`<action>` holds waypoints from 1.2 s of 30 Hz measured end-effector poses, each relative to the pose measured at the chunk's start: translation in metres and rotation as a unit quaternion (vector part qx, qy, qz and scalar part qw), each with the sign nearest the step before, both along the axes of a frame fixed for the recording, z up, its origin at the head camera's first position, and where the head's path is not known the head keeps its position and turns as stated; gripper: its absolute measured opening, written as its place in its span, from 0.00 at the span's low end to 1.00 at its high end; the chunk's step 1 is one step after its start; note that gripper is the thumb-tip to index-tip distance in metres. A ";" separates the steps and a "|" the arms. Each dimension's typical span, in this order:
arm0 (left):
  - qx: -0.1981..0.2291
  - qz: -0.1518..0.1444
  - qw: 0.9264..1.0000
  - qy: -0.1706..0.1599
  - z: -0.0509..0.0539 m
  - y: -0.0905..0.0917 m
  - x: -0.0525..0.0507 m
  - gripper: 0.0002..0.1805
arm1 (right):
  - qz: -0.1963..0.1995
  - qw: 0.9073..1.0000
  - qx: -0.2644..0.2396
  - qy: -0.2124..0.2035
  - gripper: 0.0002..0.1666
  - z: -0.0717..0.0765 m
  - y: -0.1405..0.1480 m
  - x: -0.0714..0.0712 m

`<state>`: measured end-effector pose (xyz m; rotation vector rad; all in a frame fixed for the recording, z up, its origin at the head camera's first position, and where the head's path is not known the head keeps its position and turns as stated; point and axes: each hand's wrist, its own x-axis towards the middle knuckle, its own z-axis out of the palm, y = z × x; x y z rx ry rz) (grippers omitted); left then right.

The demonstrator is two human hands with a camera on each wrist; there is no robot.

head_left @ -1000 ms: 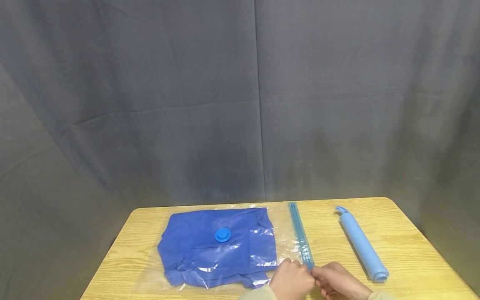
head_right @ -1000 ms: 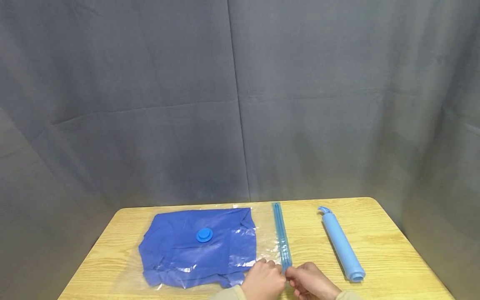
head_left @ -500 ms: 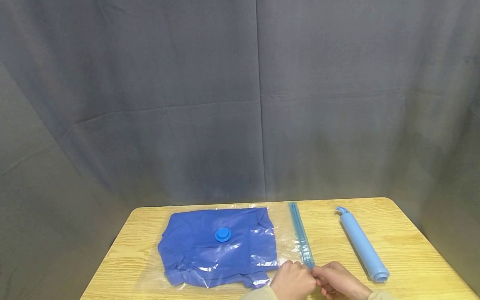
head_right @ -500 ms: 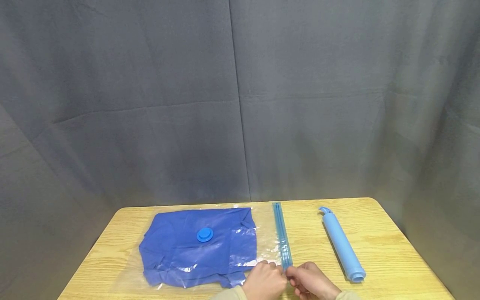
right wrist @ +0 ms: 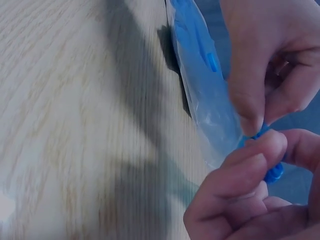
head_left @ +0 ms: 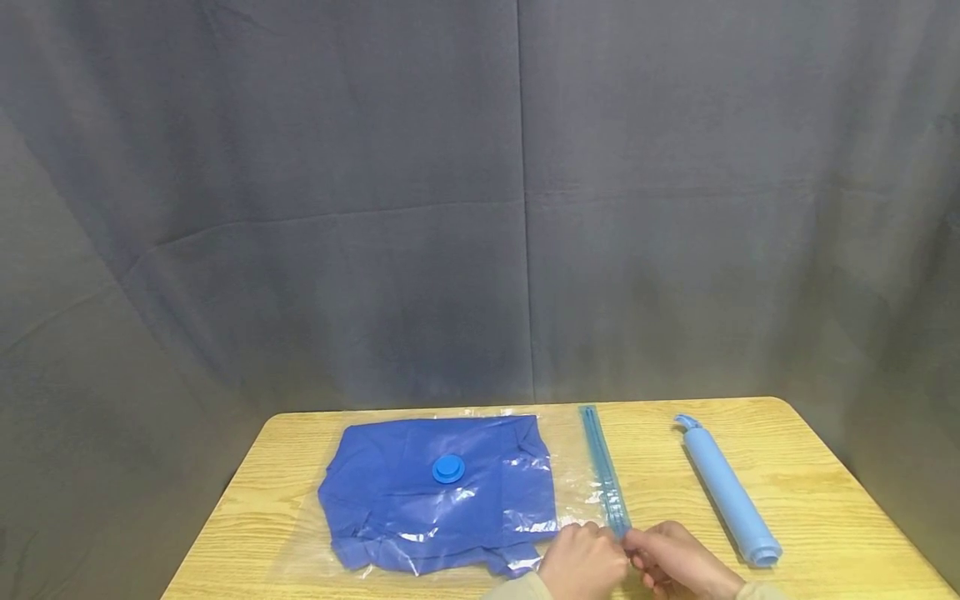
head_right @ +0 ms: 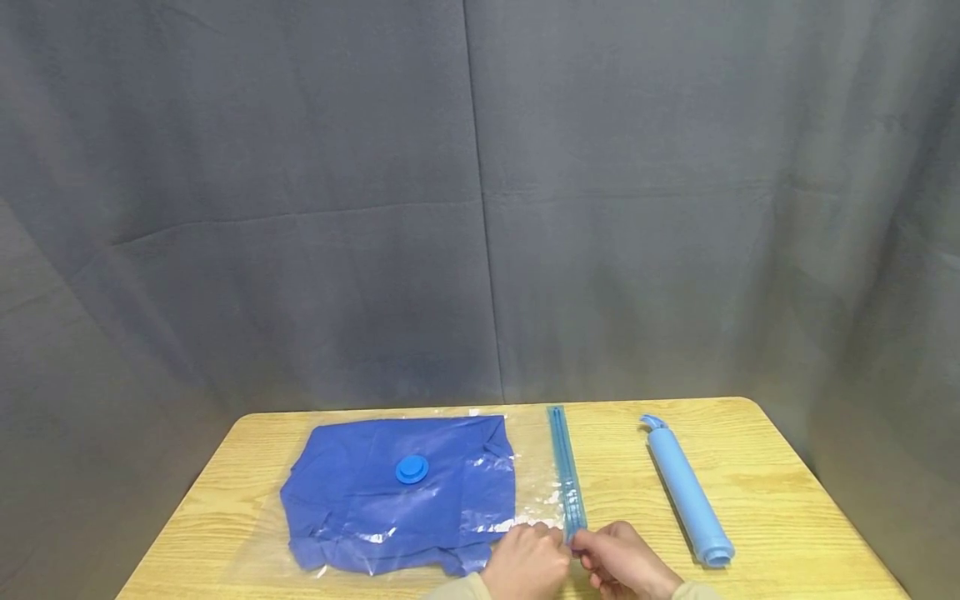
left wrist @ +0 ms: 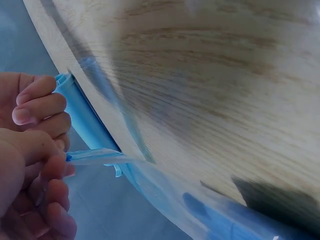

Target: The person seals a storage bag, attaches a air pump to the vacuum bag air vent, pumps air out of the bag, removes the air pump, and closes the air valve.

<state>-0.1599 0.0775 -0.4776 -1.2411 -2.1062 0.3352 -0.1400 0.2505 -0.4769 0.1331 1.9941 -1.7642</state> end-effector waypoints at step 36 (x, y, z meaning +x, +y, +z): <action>-0.023 -0.092 0.993 0.067 0.007 -0.017 -0.003 0.09 | 0.011 0.998 -0.067 0.019 0.24 -0.004 0.008 -0.011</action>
